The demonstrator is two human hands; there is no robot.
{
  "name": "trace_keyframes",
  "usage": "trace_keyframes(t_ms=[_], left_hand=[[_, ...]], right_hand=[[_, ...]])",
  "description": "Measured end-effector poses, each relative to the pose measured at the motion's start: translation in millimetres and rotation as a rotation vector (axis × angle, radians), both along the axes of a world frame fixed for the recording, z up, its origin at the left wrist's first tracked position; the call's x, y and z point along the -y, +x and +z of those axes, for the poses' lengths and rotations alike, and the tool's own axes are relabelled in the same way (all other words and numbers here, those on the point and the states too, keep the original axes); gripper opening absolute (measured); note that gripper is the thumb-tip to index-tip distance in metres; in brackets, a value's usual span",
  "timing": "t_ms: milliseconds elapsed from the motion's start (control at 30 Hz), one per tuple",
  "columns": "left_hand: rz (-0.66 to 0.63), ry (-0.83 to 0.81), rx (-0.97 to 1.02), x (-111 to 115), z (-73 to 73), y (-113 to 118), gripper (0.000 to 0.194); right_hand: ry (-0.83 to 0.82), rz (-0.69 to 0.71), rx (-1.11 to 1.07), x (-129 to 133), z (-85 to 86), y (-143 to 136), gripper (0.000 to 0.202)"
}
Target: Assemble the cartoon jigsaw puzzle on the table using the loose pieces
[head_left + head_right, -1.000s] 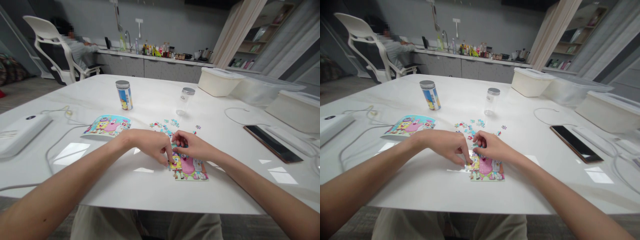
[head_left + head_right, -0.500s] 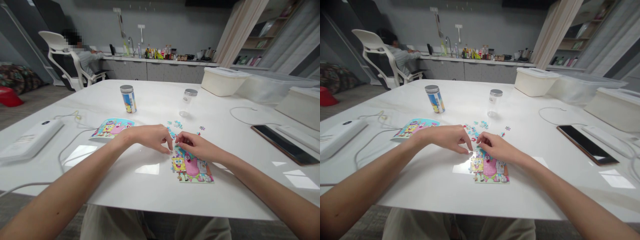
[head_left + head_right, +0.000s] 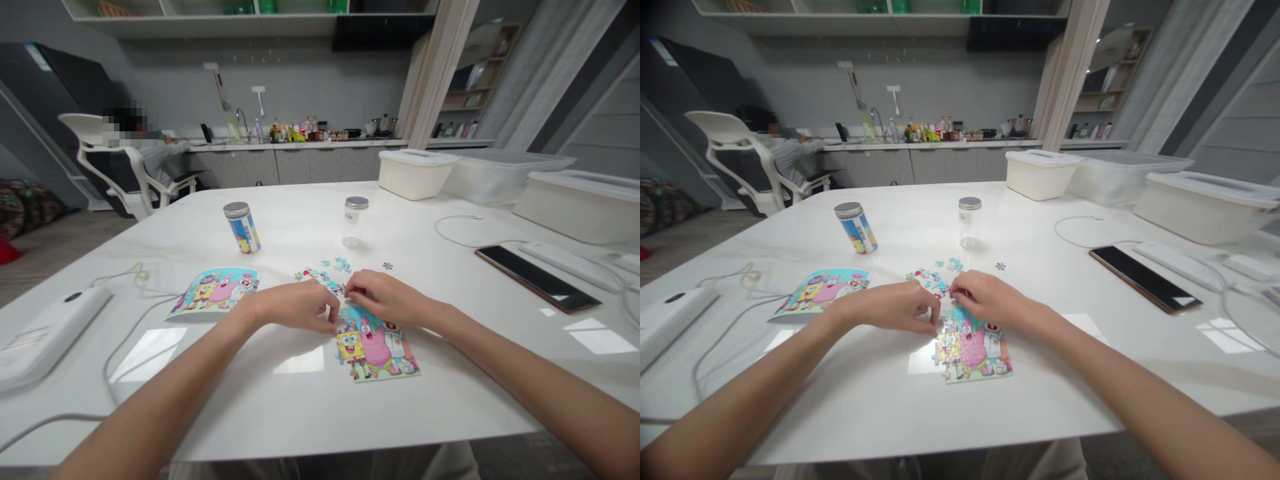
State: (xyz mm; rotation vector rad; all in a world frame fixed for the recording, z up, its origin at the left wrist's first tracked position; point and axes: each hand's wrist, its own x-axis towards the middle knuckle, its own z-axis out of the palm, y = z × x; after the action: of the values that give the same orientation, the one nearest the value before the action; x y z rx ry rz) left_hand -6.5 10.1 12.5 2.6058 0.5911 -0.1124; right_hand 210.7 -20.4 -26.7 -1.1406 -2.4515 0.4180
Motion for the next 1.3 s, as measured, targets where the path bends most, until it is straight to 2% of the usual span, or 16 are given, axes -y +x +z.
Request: trace_keyframes(t_ms=[133, 267, 400, 467, 533, 600, 700, 1300], left_hand=[[0.013, 0.018, 0.023, 1.2, -3.6, 3.1, 0.012], [0.012, 0.09, 0.095, 3.2, -6.4, 7.5, 0.014], [0.0, 0.263, 0.135, 8.5, -11.6, 11.6, 0.02], [0.005, 0.394, 0.108, 11.0, -16.0, 13.5, 0.021], [0.001, 0.52, 0.076, 12.7, -20.6, 15.1, 0.03], [-0.034, 0.595, 0.043, 13.5, -23.6, 16.3, 0.043], [-0.091, 0.631, -0.011, 14.1, -24.4, 17.6, 0.051], [-0.091, 0.626, -0.04, 13.2, -24.7, 17.6, 0.049]], right_hand=[[0.039, -0.067, -0.013, -4.6, 1.7, 4.2, 0.014], [0.045, -0.227, -0.049, -12.2, 4.9, 10.9, 0.014], [0.033, -0.41, -0.065, -19.6, 5.3, 17.9, 0.016], [0.031, -0.455, -0.062, -22.2, 4.3, 20.5, 0.016], [0.024, -0.484, -0.058, -24.1, 3.1, 22.1, 0.016], [0.016, -0.505, -0.054, -25.3, 2.0, 22.8, 0.016], [0.005, -0.521, -0.046, -26.4, 0.7, 23.1, 0.017], [-0.023, -0.503, -0.011, -23.5, -1.1, 21.0, 0.016]])
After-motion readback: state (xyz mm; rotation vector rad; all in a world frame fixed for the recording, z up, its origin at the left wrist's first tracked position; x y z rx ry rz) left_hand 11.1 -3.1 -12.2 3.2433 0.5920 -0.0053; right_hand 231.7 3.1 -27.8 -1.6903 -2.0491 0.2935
